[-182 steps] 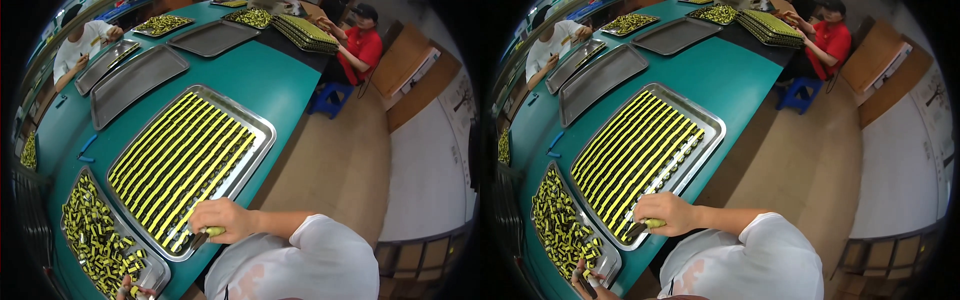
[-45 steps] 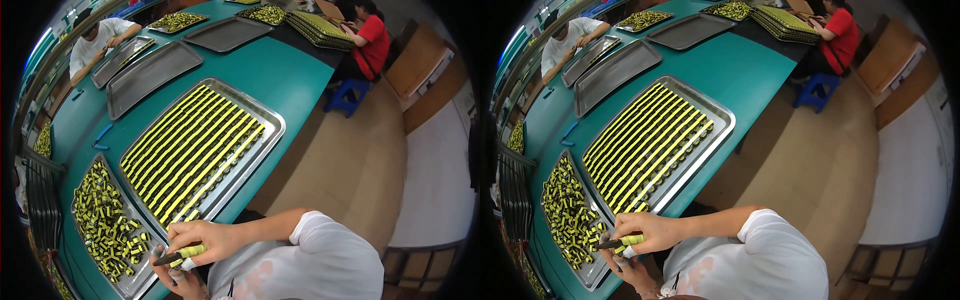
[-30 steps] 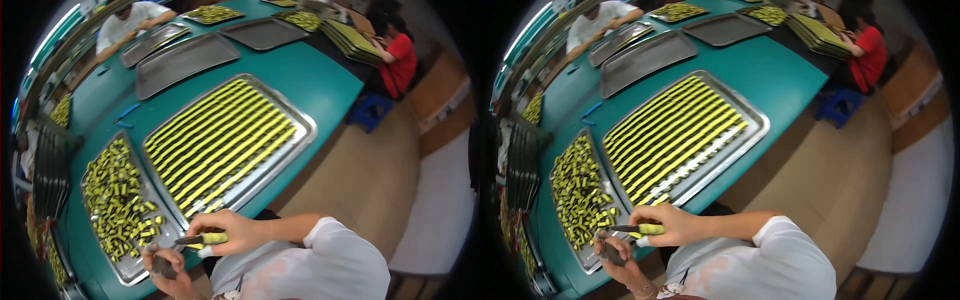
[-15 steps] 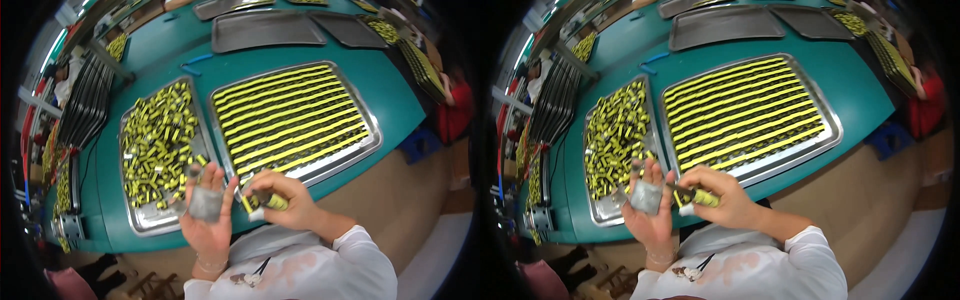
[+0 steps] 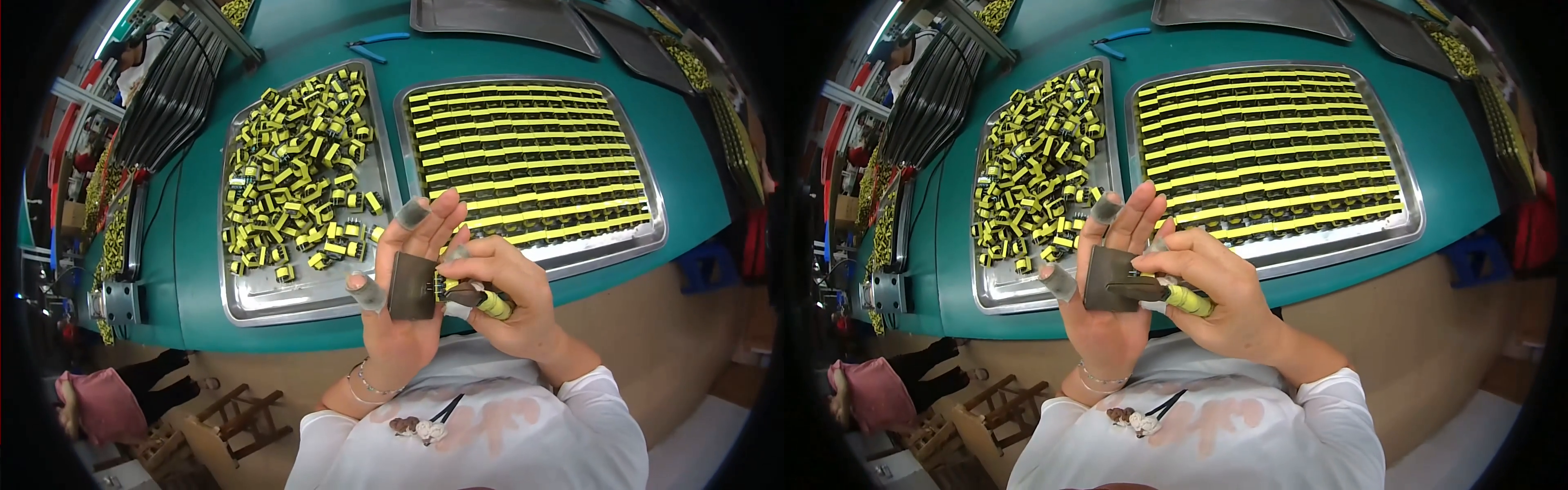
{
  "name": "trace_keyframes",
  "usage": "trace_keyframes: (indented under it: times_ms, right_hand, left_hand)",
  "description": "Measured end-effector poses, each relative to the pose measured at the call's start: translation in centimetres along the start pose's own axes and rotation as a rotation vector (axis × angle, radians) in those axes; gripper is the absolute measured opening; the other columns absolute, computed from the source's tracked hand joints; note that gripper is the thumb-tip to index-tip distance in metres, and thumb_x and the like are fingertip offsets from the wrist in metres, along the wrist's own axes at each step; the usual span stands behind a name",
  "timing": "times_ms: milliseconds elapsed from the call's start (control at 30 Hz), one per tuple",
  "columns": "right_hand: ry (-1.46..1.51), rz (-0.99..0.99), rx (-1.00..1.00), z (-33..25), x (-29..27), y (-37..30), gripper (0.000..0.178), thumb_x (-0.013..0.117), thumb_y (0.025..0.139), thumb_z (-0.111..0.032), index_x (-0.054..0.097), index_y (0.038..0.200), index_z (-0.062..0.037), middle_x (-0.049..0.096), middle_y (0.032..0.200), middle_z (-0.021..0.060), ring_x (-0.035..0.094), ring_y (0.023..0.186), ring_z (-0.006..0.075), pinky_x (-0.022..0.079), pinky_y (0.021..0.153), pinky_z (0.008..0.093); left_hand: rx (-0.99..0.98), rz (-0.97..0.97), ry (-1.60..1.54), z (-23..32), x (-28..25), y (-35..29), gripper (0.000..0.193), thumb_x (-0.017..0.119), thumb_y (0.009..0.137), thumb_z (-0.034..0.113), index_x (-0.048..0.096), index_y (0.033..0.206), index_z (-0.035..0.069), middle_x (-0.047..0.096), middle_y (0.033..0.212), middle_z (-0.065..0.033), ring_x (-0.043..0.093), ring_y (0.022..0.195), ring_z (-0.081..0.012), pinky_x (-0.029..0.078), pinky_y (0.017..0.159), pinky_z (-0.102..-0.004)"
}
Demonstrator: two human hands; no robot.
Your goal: The person assembles small yellow and black electronic components using an assembly tool at a production workbench.
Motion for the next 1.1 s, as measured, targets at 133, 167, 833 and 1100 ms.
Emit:
trace_keyframes:
  times_ms: [133,167,833,1100]
  right_hand:
    - [-0.025,0.013,-0.046,-0.3,0.1,-0.2,0.054,0.066,0.057,0.012,0.066,0.108,-0.0057,0.056,0.1,0.0118,0.059,0.083,0.0257,0.049,0.071,0.0319]
    - [-0.032,0.014,-0.058,-0.3,0.1,-0.2,0.054,0.066,0.057,0.012,0.066,0.108,-0.006,0.055,0.099,0.0115,0.059,0.082,0.0253,0.049,0.069,0.0319]
    - [-0.042,0.001,-0.049,-0.1,0.5,0.4,0.042,0.069,0.056,0.007,0.068,0.096,-0.0054,0.06,0.087,0.0076,0.06,0.074,0.0224,0.049,0.062,0.0301]
    - [-0.129,0.036,-0.108,-1.3,0.5,0.2,0.039,0.073,0.059,0.004,0.067,0.096,-0.006,0.058,0.088,0.0066,0.06,0.075,0.0221,0.049,0.061,0.0312]
  left_hand:
    - [-0.006,-0.011,-0.006,-0.1,0.1,0.0,0.089,0.03,0.086,0.075,0.028,0.139,0.003,0.032,0.146,-0.023,0.031,0.136,-0.0355,0.021,0.113,-0.0483]
    - [-0.01,-0.008,0.0,-0.1,0.1,-0.1,0.09,0.03,0.086,0.076,0.028,0.139,0.003,0.032,0.145,-0.023,0.031,0.136,-0.0354,0.021,0.113,-0.0481]
    - [-0.072,-0.039,0.215,-1.1,-0.1,-0.6,0.12,0.032,0.071,0.089,0.014,0.147,-0.002,0.021,0.152,-0.0215,0.019,0.143,-0.0302,0.01,0.117,-0.0444]
    - [-0.109,0.011,0.288,-1.1,0.1,-0.6,0.108,0.029,0.075,0.087,0.024,0.146,0.004,0.029,0.148,-0.0248,0.03,0.137,-0.0346,0.023,0.114,-0.0456]
Point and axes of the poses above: each hand's wrist, its own y-axis towards the middle knuckle, its own x-axis out of the palm, z = x × y, the point moved 8 cm from there along y, towards the middle knuckle
